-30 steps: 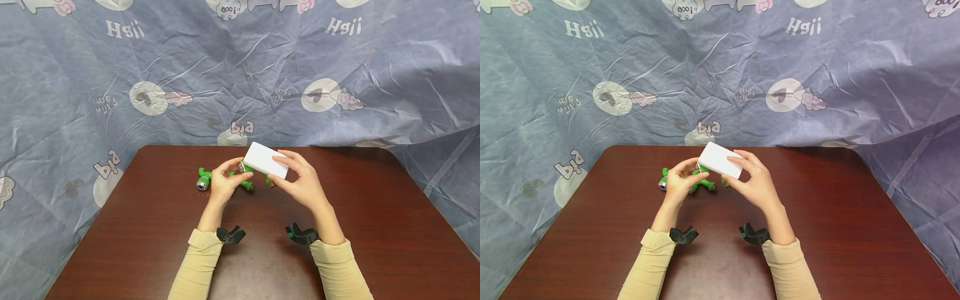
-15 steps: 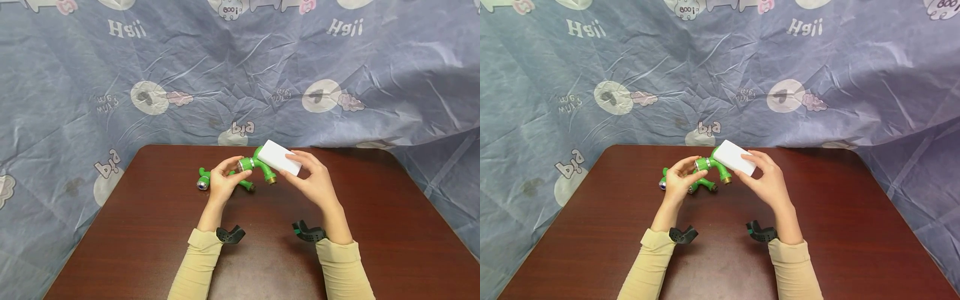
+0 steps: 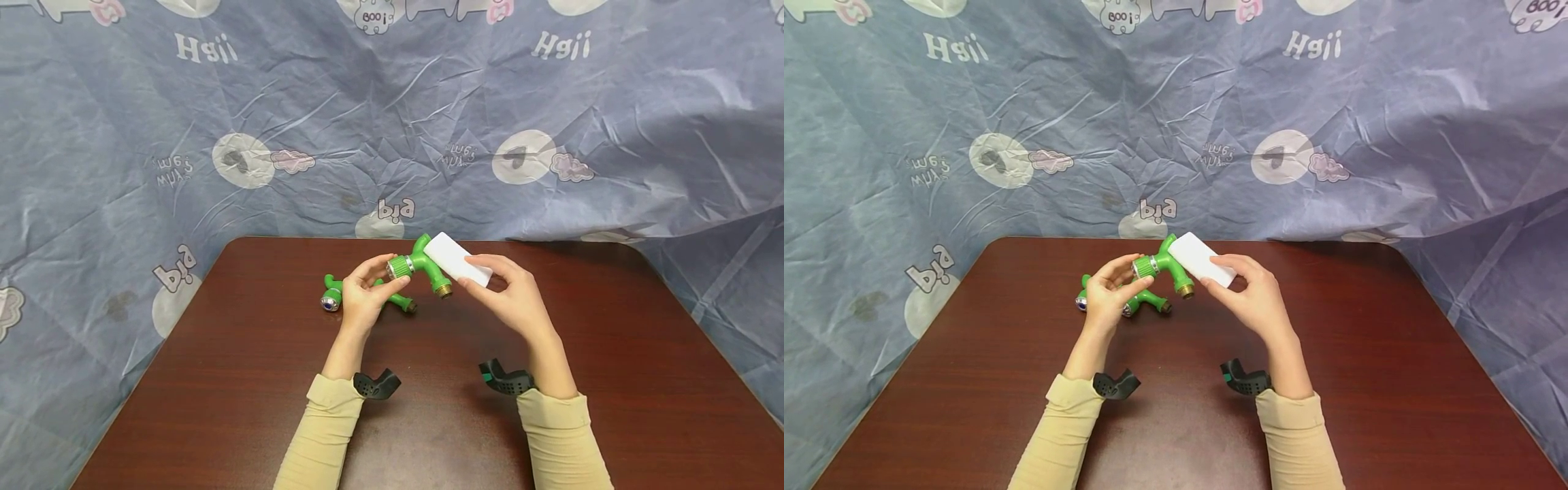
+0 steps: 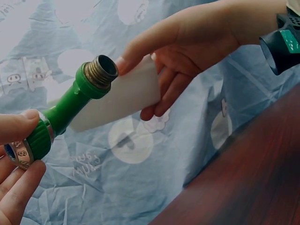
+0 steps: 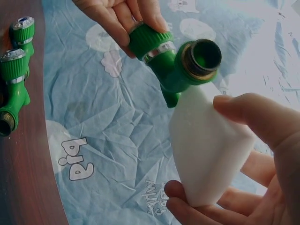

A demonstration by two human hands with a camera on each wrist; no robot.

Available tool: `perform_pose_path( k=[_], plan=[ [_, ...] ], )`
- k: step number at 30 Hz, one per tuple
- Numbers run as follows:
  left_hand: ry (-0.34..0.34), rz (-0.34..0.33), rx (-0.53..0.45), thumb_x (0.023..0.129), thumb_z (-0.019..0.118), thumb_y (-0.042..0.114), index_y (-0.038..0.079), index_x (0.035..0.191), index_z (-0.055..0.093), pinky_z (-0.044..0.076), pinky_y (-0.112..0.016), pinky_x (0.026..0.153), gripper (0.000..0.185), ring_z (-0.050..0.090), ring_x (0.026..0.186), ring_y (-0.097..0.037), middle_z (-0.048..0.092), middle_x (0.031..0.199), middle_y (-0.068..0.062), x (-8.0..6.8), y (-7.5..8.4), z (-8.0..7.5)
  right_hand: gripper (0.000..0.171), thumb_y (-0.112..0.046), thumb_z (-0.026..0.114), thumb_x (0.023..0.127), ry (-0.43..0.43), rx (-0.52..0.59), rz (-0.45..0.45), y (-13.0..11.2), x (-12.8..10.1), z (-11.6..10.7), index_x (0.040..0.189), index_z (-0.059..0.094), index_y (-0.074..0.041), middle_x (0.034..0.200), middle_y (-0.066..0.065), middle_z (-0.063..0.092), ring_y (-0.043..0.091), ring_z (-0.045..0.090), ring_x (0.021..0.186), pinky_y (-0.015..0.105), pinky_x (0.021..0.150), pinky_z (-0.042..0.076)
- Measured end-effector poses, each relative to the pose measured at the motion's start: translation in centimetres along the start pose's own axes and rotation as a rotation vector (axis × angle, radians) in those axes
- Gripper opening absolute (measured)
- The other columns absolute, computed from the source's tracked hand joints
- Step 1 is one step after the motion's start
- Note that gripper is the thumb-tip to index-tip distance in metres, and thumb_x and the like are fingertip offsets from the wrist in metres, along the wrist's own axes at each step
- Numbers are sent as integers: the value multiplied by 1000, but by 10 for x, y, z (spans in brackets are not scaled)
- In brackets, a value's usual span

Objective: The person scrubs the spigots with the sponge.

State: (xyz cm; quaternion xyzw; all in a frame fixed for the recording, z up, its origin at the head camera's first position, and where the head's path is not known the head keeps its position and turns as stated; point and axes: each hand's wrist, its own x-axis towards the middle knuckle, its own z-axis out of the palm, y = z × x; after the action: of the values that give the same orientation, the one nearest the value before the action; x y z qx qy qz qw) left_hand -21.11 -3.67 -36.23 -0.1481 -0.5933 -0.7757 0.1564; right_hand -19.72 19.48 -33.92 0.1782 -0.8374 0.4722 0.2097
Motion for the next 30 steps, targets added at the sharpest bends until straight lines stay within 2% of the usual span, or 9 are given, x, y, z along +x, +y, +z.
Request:
perform_pose_path(
  k=[3, 6, 10, 14, 20, 30],
  plan=[
    [-4, -8, -13, 72, 74, -12, -12, 112, 61, 49, -17, 62, 42, 64, 86, -11, 61, 112, -27, 0, -2, -1, 32, 1, 74, 78, -44, 29, -1, -16, -1, 0, 108, 66, 6, 109, 18, 64, 12, 60, 88, 12, 72, 50],
    [1, 2, -53, 71, 74, -11, -10, 112, 62, 51, -19, 64, 43, 64, 88, -13, 63, 113, -23, 2, -14, -4, 29, 4, 72, 78, -84, 36, 2, -28, -2, -2, 106, 66, 9, 108, 22, 63, 16, 60, 87, 15, 72, 51],
    [12, 28, -83, 70, 76, -9, -8, 112, 62, 52, -19, 63, 44, 64, 89, -15, 65, 111, -14, 6, -28, -8, 30, -2, 74, 79, -117, 39, 6, -10, -2, -1, 107, 68, 2, 108, 15, 65, 13, 60, 89, 17, 73, 51],
    [18, 38, -88, 70, 76, -9, -9, 112, 62, 52, -20, 63, 45, 65, 88, -15, 66, 110, -13, 6, -28, -8, 32, -8, 76, 78, -142, 72, 7, 7, -2, -3, 109, 69, -6, 110, 8, 64, 7, 59, 91, 16, 75, 51],
    [20, 54, -98, 69, 75, -13, -10, 111, 62, 54, -22, 65, 44, 65, 86, -15, 67, 107, -11, 7, -28, -6, 32, -7, 78, 77, -145, 113, 23, 11, -3, -11, 107, 69, -5, 113, 9, 61, 10, 59, 94, 18, 79, 51],
    [34, 62, -108, 68, 76, -13, -11, 111, 61, 54, -22, 65, 45, 65, 85, -15, 67, 107, -10, 5, -26, -6, 33, -4, 77, 75, -76, 20, 23, 16, -4, -23, 107, 69, -1, 112, 11, 62, 5, 56, 95, 13, 78, 48]
  ],
)
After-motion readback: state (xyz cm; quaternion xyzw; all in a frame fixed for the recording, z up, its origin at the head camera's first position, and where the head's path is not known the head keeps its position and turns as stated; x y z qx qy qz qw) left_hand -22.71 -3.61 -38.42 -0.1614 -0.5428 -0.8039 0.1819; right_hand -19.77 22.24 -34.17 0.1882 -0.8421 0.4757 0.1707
